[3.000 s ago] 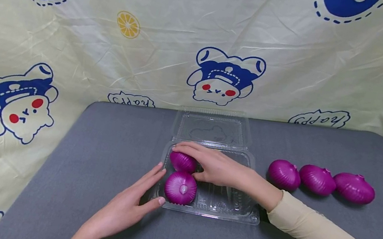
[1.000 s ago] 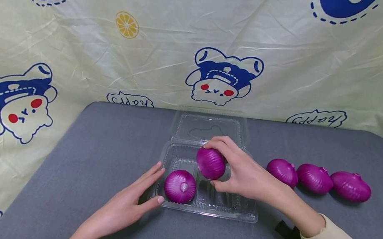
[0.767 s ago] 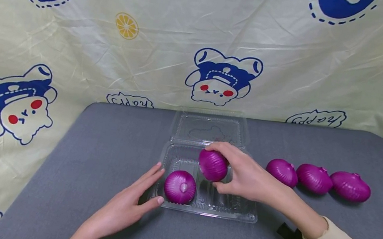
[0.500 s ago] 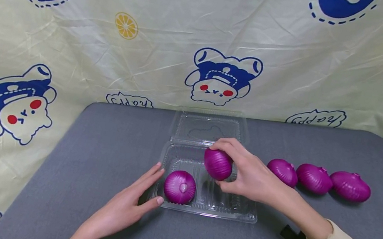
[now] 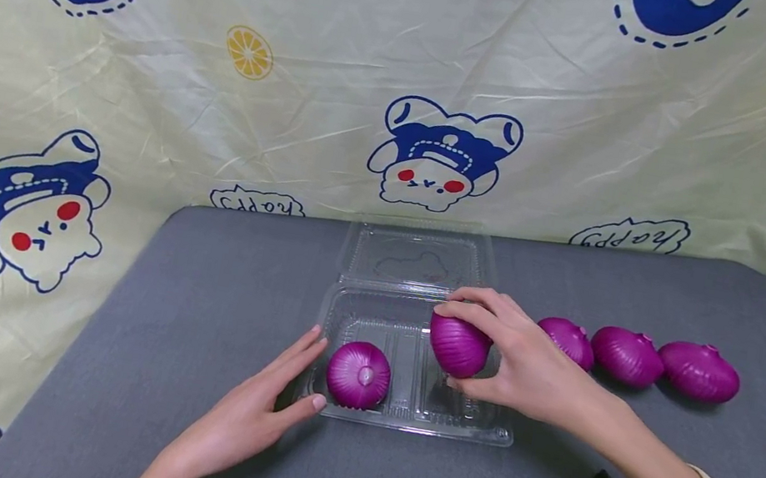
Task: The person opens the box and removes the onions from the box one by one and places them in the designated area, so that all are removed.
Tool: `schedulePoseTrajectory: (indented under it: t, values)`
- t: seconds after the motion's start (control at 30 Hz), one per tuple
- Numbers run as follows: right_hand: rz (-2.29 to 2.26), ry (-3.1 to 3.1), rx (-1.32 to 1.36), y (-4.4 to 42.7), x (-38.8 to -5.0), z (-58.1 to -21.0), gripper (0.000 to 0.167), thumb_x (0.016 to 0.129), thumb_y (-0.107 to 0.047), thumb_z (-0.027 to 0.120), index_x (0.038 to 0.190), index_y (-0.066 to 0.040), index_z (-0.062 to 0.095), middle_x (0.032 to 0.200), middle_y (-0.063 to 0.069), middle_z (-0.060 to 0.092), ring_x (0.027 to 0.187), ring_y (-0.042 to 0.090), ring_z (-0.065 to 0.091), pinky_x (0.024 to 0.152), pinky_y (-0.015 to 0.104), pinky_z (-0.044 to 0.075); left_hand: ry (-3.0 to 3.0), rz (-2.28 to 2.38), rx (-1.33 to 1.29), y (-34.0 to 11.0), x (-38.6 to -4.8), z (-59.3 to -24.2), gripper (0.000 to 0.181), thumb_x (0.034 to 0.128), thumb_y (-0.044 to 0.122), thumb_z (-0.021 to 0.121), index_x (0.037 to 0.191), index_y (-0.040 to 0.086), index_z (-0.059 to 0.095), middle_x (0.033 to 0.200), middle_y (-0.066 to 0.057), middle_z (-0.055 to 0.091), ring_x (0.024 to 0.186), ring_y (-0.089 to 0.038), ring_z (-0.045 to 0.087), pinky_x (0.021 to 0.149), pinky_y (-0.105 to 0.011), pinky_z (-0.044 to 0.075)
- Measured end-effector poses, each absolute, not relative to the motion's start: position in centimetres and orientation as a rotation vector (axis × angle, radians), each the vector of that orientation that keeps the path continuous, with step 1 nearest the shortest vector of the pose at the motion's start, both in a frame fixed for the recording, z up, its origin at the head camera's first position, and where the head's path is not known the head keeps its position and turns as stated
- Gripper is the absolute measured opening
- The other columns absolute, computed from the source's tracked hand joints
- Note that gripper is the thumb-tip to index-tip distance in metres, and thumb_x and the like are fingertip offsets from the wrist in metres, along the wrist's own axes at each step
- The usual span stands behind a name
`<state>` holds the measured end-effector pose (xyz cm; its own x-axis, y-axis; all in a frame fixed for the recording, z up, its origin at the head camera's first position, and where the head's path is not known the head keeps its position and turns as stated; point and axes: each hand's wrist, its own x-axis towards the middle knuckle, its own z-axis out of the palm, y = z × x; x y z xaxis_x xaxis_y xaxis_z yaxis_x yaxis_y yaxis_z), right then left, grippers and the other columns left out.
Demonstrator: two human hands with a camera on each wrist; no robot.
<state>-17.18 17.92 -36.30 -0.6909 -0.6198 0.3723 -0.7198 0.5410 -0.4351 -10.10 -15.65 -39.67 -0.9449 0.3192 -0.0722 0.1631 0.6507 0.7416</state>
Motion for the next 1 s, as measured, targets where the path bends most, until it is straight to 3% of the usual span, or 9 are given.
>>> schedulePoseTrajectory:
  t: [0.4, 0.67, 1.0]
  values:
    - [0.797, -2.558, 1.034, 20.2, -15.8, -36.1, 0.081, 0.064, -0.031, 0.094, 0.135, -0.027, 0.055, 0.136, -0.003, 0.049, 0.118, 0.017, 0.047, 0.074, 0.039, 0.056, 2.681, 1.167, 0.401, -15.8, -10.0, -39.7, 0.069, 0.0935, 0.045, 0.065, 0.153, 0.039, 0.031, 0.158, 0.027, 0.015, 0.144, -0.004, 0.020, 0.113, -0.051, 0.026]
    - [0.837, -2.575, 0.913, 21.5, -14.7, -36.4, 0.094, 0.055, -0.023, 0.099, 0.135, -0.018, 0.048, 0.133, 0.000, 0.051, 0.113, 0.016, 0.051, 0.076, 0.040, 0.057, 2.675, 1.171, 0.393, -15.7, -10.0, -39.7, 0.069, 0.0940, 0.041, 0.066, 0.154, 0.033, 0.033, 0.158, 0.026, 0.015, 0.144, -0.005, 0.020, 0.112, -0.052, 0.026]
    - [0.780, -2.600, 0.836, 23.5, -13.5, -36.9, 0.089, 0.052, -0.031, 0.100, 0.129, -0.027, 0.055, 0.128, -0.012, 0.053, 0.113, 0.004, 0.047, 0.084, 0.022, 0.051, 2.681, 1.169, 0.399, -15.7, -10.0, -39.7, 0.069, 0.0942, 0.042, 0.065, 0.154, 0.033, 0.033, 0.158, 0.026, 0.015, 0.144, -0.005, 0.020, 0.112, -0.052, 0.026]
